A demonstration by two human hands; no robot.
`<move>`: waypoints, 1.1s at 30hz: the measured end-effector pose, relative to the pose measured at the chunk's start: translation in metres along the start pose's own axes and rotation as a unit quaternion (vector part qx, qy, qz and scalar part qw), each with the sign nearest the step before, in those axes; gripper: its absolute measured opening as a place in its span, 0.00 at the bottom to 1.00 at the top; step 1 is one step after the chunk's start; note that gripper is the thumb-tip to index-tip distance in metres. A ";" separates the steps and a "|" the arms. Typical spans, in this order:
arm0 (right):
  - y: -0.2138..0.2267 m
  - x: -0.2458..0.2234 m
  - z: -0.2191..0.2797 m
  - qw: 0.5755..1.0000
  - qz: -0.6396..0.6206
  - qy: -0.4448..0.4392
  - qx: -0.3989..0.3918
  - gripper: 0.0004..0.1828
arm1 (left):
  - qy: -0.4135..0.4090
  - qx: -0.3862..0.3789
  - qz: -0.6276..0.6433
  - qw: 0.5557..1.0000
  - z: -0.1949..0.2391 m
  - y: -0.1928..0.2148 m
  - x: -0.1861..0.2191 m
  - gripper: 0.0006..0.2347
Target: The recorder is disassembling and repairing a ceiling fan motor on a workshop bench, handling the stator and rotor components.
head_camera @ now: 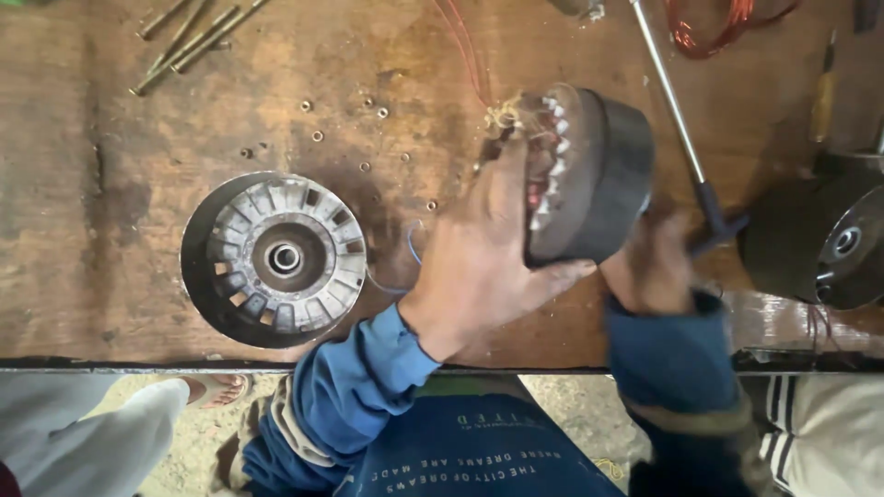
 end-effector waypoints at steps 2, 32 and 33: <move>0.035 -0.017 0.030 0.998 0.039 0.016 0.045 0.40 | -0.008 -0.014 -0.027 1.000 -0.003 -0.007 0.012 0.50; -0.072 -0.102 0.056 0.742 0.629 0.213 0.090 0.40 | 0.165 -0.122 0.319 0.925 0.014 -0.089 -0.043 0.31; -0.071 -0.101 0.053 0.766 0.600 0.205 0.106 0.37 | 0.154 -0.099 0.312 0.932 0.012 -0.089 -0.047 0.30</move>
Point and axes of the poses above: each hand's wrist, its own z-axis away from the middle knuckle, its own y-axis out of the back of the hand, x = y × z, the point moved 9 cm from there along -z, towards the middle knuckle, and after that the axes turned 5 degrees about x, right-handed, at the moved point
